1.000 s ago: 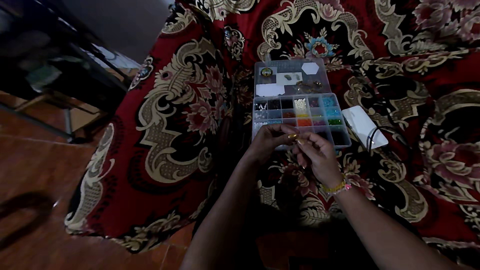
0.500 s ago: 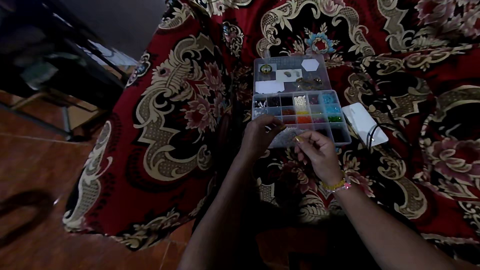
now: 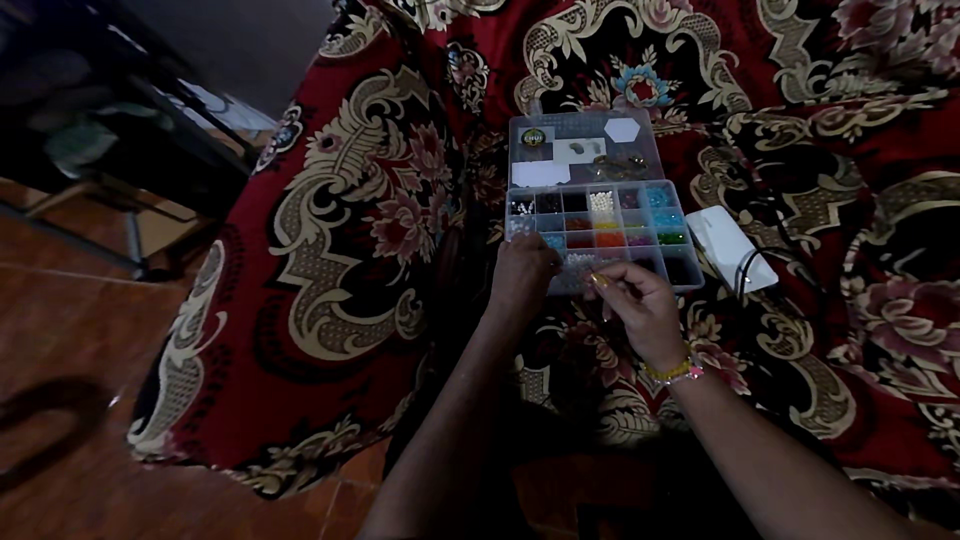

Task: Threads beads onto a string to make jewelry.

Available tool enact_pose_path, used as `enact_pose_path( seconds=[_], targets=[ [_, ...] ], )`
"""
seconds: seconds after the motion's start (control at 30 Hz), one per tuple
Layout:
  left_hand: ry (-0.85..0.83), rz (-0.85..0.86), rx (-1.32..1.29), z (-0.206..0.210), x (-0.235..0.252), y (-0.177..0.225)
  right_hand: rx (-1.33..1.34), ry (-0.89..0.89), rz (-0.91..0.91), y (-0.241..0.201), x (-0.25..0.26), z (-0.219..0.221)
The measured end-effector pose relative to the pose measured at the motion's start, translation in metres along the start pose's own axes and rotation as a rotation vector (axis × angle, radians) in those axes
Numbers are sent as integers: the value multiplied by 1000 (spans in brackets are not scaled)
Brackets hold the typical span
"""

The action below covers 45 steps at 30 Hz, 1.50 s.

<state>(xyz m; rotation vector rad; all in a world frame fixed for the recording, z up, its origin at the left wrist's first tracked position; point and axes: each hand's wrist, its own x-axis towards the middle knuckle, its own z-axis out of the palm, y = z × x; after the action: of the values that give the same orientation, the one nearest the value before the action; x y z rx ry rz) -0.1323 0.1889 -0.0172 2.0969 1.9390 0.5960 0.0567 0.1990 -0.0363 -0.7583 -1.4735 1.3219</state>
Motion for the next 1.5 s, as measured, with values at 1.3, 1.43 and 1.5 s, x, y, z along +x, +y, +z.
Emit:
enact_pose_path(
  seconds=[1.3,1.43,1.5],
  targets=[
    [-294,-373,-1557,5,1,19,20,99,45,0,1,2],
    [-318,-353,-1564,5,1,17,14,84,51,-1,1,2],
    [-323,-351,-1572,5,1,16,14,81,54,-2,1,2]
  ],
)
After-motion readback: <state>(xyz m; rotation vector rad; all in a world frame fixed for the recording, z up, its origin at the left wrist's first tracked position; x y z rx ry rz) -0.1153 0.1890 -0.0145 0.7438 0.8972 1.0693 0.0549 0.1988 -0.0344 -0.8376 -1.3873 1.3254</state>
